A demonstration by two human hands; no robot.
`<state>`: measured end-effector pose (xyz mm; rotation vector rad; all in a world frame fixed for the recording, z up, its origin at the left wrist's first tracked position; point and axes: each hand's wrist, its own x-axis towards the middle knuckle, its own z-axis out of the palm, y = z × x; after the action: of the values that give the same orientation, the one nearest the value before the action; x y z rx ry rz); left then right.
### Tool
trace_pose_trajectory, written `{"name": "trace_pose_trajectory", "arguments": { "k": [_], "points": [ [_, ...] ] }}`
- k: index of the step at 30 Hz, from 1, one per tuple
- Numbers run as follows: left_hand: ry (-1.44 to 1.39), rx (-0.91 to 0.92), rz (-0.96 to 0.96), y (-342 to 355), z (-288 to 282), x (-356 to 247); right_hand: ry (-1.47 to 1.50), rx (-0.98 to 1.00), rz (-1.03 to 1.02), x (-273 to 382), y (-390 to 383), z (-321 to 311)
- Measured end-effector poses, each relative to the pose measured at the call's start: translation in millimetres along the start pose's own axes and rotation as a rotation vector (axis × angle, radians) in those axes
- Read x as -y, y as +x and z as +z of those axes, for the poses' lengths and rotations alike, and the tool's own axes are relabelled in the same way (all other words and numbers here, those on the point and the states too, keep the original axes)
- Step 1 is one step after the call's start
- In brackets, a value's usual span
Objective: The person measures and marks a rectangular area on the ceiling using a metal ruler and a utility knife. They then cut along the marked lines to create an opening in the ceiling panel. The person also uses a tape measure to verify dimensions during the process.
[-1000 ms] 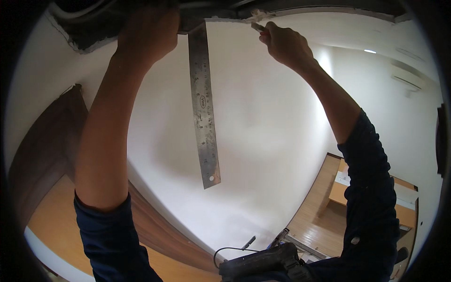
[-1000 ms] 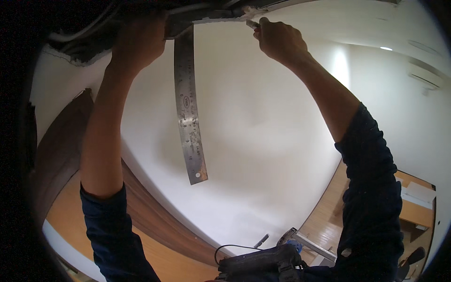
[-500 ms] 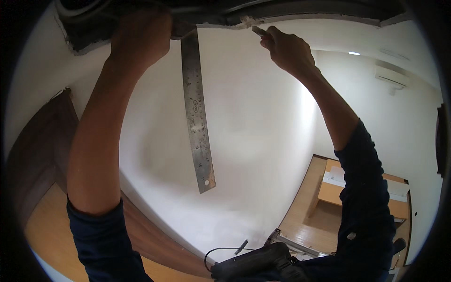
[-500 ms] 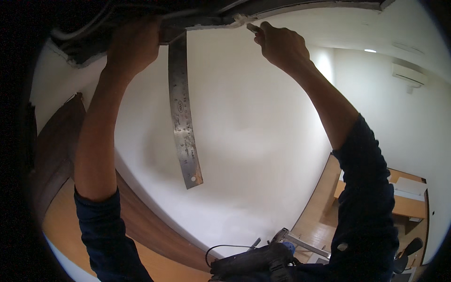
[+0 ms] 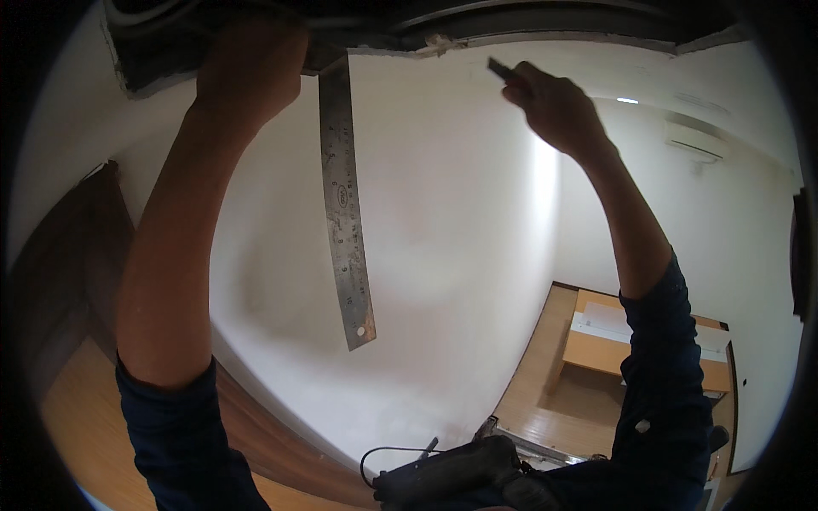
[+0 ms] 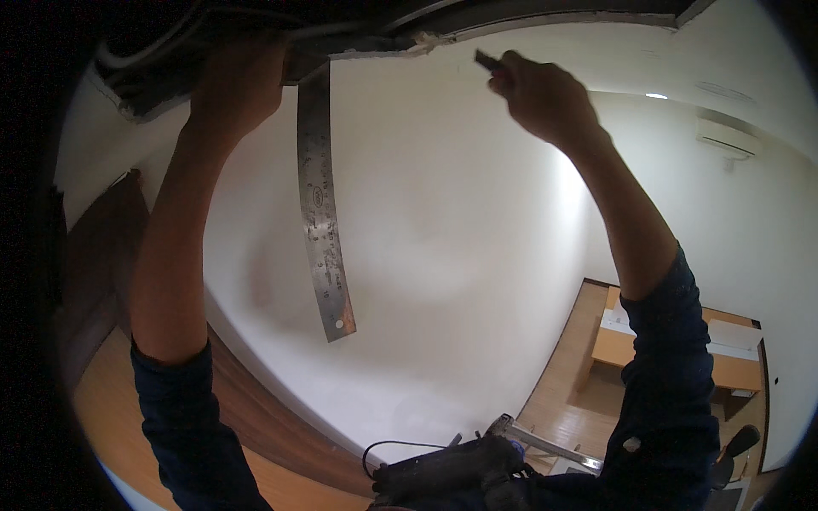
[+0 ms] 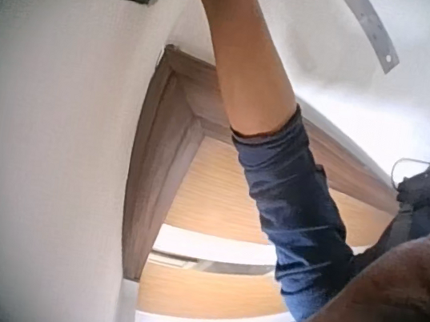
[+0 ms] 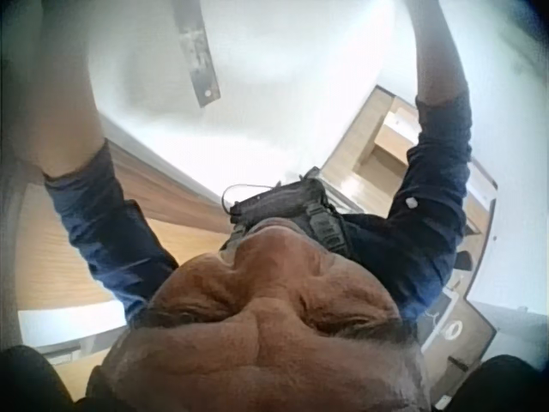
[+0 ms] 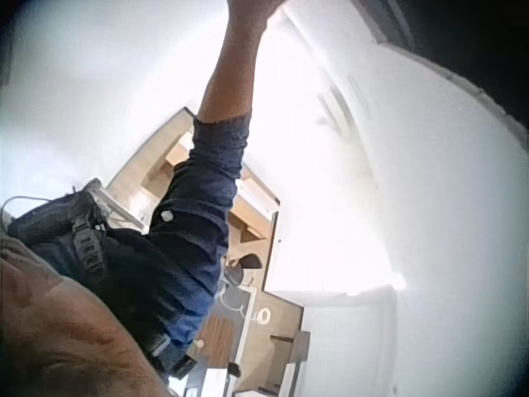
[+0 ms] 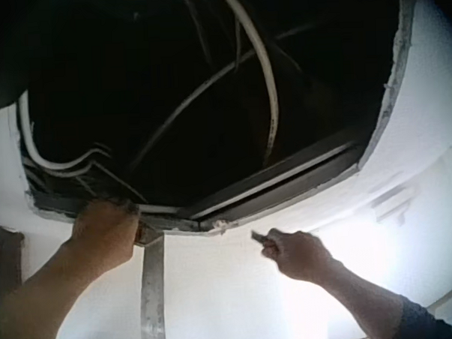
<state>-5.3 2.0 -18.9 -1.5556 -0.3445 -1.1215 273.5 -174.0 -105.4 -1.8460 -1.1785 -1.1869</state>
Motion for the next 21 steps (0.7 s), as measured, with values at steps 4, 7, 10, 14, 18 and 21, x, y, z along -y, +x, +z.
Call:
{"name": "trace_pose_trajectory", "arguments": {
  "k": [4, 7, 10, 14, 18, 21],
  "points": [
    [0.030, 0.064, -0.044, 11.4, -3.9, -7.2, 0.009, 0.072, -0.014, 10.2, 0.9, 22.7],
    [0.003, 0.054, -0.051, 9.0, -3.3, -2.6, -0.014, 0.063, -0.026, 21.8, 16.9, 43.2],
    [-0.027, -0.052, -0.017, 4.5, 6.6, 1.6, -0.007, 0.054, -0.009, 36.7, 30.7, 53.3],
    [-0.048, -0.116, -0.019, 6.1, 3.2, -5.2, -0.021, -0.027, -0.029, 35.1, 41.7, 56.7],
    [-0.072, -0.182, -0.041, 2.5, 2.2, -4.6, -0.051, 0.101, -0.021, 42.6, 47.5, 47.4],
    [-0.063, -0.158, -0.028, 1.9, 0.4, -4.8, -0.077, 0.094, 0.005, 46.3, 52.4, 52.0]
  ]
}}
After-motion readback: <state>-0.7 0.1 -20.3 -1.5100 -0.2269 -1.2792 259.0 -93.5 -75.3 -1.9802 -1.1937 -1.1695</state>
